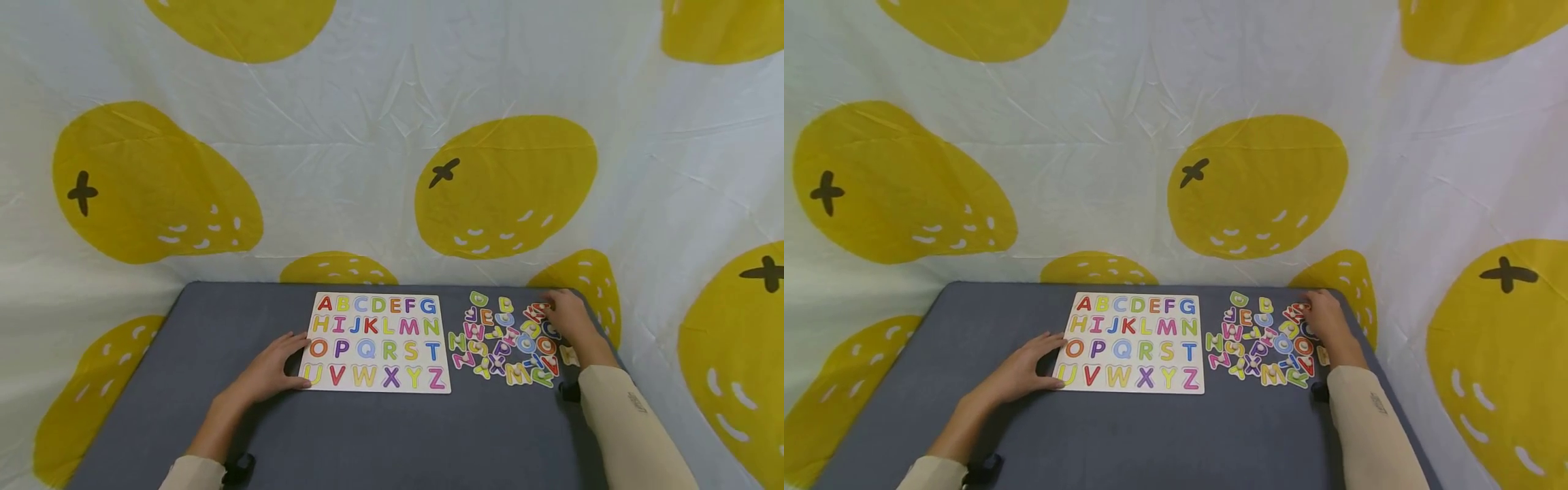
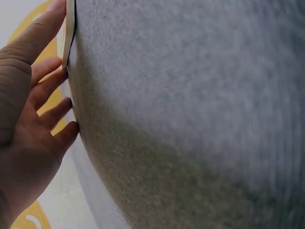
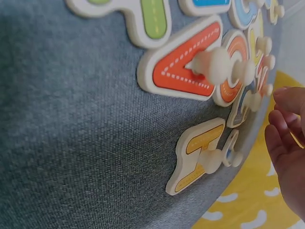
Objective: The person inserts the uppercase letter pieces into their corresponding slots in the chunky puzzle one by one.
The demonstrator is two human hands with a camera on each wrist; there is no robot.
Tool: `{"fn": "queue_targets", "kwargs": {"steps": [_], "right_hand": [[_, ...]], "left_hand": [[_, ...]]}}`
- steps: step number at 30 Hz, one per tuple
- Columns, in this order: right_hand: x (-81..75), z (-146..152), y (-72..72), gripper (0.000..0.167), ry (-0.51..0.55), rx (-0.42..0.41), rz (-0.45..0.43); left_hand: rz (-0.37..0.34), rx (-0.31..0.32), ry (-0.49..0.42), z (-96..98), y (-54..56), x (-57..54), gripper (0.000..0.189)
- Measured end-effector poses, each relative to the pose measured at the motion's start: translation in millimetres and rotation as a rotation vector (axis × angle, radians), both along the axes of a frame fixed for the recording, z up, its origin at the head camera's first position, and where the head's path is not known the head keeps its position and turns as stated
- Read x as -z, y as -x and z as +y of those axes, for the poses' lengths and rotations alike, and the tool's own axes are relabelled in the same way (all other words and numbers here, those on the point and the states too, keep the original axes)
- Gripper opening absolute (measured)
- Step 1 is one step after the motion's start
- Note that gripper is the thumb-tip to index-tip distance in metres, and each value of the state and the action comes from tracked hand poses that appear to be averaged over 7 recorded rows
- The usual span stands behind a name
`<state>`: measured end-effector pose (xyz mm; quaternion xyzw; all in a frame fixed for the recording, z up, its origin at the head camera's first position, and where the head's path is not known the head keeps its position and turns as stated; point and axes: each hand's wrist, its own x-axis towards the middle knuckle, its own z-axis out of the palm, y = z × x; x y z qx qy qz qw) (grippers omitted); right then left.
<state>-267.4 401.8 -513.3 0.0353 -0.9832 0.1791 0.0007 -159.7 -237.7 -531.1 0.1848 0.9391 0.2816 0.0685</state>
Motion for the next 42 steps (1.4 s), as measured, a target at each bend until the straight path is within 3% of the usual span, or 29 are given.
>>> {"fn": "queue_targets", "kwargs": {"steps": [6,10,17,25,34,42], "right_hand": [[9.2,3.9,9.0,0.028,0.012,-0.008,-0.014],[11.8,2.8,11.1,0.027,0.012,0.007,-0.047],[9.0,-0.9,11.3,0.026,-0.002,0.038,-0.077],[8.2,-0.3,10.9,0.026,-0.008,0.041,-0.073],[3.5,3.5,10.0,0.024,-0.006,0.04,-0.016],[-11.7,-16.2,7.9,0.029,0.064,0.014,-0.038]], "left_hand": [[-0.035,-0.003,-0.027,-10.0,-1.8,2.2,0.086],[-0.017,0.02,-0.017,-12.7,-1.0,2.7,0.085],[0.119,0.103,0.161,-11.6,2.4,2.3,0.081],[0.233,0.129,0.313,-11.4,7.8,0.5,0.073],[0.097,0.113,0.24,-11.5,6.6,3.0,0.072],[0.073,0.11,0.232,-10.1,7.4,-0.3,0.073]]}}
